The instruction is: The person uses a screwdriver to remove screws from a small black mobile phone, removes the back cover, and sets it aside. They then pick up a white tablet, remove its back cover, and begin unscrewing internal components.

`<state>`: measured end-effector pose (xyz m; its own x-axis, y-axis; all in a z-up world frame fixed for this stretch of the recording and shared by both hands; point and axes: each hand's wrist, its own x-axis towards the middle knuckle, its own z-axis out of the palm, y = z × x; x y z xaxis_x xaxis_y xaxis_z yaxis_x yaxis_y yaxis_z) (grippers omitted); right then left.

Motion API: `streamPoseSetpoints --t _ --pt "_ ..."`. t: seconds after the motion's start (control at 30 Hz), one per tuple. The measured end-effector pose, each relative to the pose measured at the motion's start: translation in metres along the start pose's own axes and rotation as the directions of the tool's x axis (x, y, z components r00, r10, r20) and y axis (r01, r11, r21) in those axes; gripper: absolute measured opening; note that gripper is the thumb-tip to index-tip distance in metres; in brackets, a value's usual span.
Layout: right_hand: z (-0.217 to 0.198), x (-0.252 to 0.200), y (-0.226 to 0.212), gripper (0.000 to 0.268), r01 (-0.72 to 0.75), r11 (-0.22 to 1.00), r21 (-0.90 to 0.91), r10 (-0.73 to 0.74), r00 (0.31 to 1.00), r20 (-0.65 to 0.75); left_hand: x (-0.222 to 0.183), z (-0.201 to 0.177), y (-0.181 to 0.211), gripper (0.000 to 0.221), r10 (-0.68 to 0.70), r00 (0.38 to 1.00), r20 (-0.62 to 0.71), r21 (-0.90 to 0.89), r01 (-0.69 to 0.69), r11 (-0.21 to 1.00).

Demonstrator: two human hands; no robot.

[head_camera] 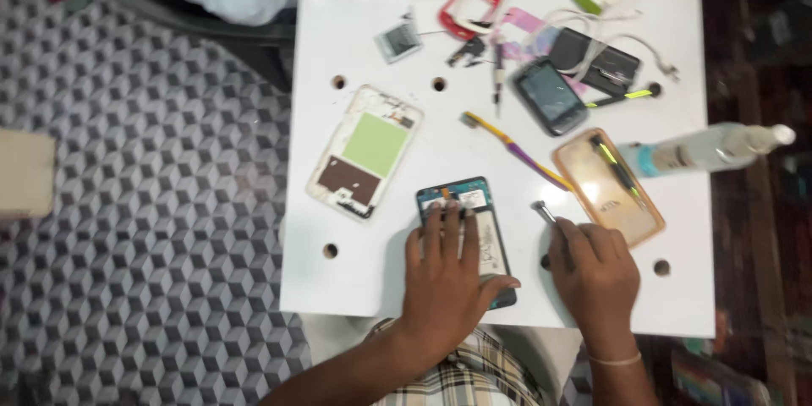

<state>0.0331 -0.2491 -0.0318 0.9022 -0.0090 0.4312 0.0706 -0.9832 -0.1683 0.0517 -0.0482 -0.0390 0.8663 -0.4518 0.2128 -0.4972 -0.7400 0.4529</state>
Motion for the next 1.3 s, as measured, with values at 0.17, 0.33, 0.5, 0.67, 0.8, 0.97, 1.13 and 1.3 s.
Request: streamPoseSetpoints --t 0.17,0.33,0.5,0.67,0.8,0.97,1.13,1.3 --pt "0.002 -0.001 -0.002 0.018 -0.023 1.000 -0.010 0.023 1.000 0.007 0.010 -0.012 -0.007 0.092 0.041 0.986 0.161 0.100 -0.058 0.993" --pt "0.003 -0.003 0.000 0.018 -0.042 0.999 -0.018 0.043 0.998 0.037 0.018 -0.031 -0.041 0.085 0.338 0.905 0.260 -0.063 -0.333 0.941" --pt "0.003 -0.002 -0.001 0.018 -0.041 0.999 -0.011 0.041 0.998 0.039 0.008 -0.032 -0.037 0.056 0.370 0.910 0.185 -0.120 -0.353 0.928" --pt "0.005 -0.005 0.002 0.018 -0.055 0.998 -0.001 0.055 0.997 0.051 -0.006 -0.021 -0.020 0.053 0.221 0.971 0.094 -0.154 -0.205 0.966" --pt "0.009 -0.013 0.011 0.021 0.003 1.000 0.018 -0.003 1.000 -0.024 -0.009 -0.023 -0.032 0.051 0.241 0.964 0.115 -0.081 -0.232 0.969" --pt "0.020 -0.035 0.034 0.019 0.049 0.998 0.046 -0.042 0.988 -0.147 -0.018 -0.028 -0.051 0.052 0.245 0.945 0.215 -0.022 -0.246 0.969" --pt "0.024 -0.043 0.043 0.019 0.085 0.994 0.074 -0.063 0.964 -0.257 -0.018 -0.031 -0.055 0.045 0.247 0.954 0.170 -0.014 -0.249 0.968" --pt "0.021 -0.043 0.042 0.020 0.096 0.991 0.089 -0.070 0.964 -0.256 -0.013 -0.022 -0.048 0.043 0.184 0.983 0.025 -0.114 -0.180 0.977"
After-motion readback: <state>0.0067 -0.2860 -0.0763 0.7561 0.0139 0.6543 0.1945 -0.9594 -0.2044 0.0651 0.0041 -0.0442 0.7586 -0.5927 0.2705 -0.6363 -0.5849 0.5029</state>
